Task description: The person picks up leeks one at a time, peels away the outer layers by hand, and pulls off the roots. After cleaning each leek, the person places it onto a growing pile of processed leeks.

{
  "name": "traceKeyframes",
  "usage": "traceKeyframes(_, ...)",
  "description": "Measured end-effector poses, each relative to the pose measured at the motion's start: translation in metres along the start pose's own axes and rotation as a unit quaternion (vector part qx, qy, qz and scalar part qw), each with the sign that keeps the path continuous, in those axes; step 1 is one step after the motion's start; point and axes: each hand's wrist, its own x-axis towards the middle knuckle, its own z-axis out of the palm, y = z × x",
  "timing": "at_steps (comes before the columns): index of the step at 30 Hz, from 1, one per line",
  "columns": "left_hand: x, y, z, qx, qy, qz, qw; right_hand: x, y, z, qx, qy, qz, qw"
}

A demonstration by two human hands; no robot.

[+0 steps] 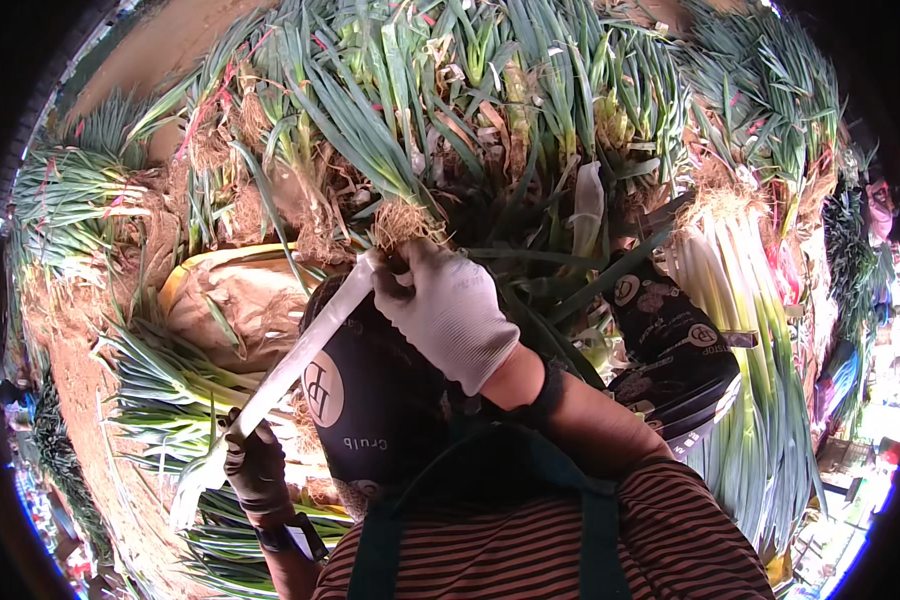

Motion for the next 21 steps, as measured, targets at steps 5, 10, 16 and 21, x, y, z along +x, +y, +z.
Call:
traceKeyframes(5, -0.014, -0.010, 0.028, 0.477, 0.071, 0.160, 0.861, 0.009, 0.000, -0.032, 0.295, -0.200, 0.167, 0.919)
traceKeyframes(10, -0.012, 0.016, 0.023, 0.838, 0.038, 0.196, 0.508, 0.009, 0.008, -0.027, 0.357, -0.205, 0.192, 0.891)
traceKeyframes(16, -0.017, 0.016, 0.056, 0.789, 0.006, 0.225, 0.571, 0.009, 0.019, -0.014, 0.289, -0.187, 0.075, 0.936)
traceKeyframes(21, -0.016, 0.004, 0.052, 0.703, 0.015, 0.242, 0.668, 0.008, 0.006, -0.015, 0.344, -0.182, 0.180, 0.904)
